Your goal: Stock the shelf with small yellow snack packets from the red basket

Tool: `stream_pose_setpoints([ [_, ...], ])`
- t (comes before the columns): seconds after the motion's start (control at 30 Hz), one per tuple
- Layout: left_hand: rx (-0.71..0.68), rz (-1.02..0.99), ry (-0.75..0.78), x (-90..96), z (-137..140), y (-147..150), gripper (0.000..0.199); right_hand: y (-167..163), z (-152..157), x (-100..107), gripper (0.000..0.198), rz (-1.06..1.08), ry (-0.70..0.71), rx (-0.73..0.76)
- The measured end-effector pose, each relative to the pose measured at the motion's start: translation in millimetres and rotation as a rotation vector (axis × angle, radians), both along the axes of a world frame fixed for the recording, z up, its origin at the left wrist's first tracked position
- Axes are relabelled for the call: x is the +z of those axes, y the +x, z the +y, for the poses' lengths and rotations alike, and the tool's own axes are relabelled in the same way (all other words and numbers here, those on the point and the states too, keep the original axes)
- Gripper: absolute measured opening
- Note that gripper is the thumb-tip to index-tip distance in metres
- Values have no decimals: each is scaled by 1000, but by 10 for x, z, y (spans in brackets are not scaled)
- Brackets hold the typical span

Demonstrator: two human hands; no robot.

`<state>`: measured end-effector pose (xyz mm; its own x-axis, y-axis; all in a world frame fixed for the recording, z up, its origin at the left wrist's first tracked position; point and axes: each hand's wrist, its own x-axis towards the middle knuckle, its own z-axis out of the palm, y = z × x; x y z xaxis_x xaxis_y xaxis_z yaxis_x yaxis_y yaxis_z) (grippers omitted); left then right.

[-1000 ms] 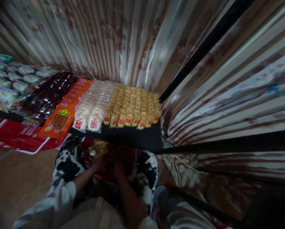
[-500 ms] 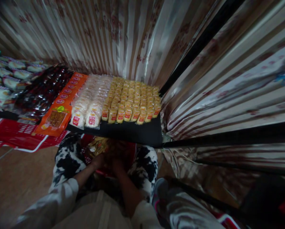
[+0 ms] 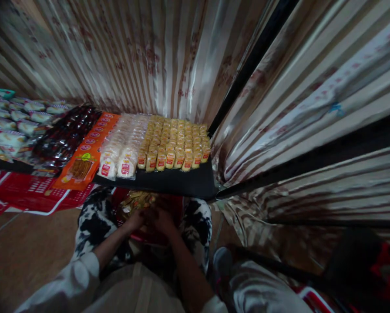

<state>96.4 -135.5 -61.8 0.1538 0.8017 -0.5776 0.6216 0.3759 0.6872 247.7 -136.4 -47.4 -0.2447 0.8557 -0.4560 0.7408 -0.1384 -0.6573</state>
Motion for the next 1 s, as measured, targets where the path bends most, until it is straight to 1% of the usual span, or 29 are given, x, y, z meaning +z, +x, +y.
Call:
stream_pose_setpoints([
  [0.07,94,-132,-8,127,18,-16,38,65,34,45,27,160,24,-73],
  [0.13,189,-256,-36,268,30,-46,35,121,58,75,28,349,19,-147],
  [0.2,241,-349,-60,402,41,-73,34,161,75,112,33,496,-18,-214],
  [0.3,273,-454,-44,565,61,-78,41,193,96,210,37,612,-63,-274],
  [0.37,289,-481,1,654,79,-60,42,202,107,302,36,667,-68,-296],
  [0.53,315,-479,100,905,116,-12,31,226,121,532,42,751,-101,-325],
  [0.6,337,-477,127,1015,133,-6,33,239,120,602,44,766,-94,-365],
  [0.67,381,-507,142,1113,156,-1,39,252,112,666,45,793,-86,-424],
  [0.7,408,-538,150,1154,169,3,44,257,104,699,45,816,-100,-446],
  [0.77,446,-609,175,1218,193,19,53,262,82,767,49,868,-174,-471],
  [0.83,452,-666,192,1261,210,45,56,260,58,831,55,902,-262,-468],
  [0.87,445,-688,190,1279,216,62,55,257,47,859,57,912,-283,-461],
  [0.93,430,-730,168,1316,221,98,52,252,33,895,57,927,-260,-439],
  [1.0,426,-772,143,1364,222,130,49,255,31,904,52,955,-190,-440],
])
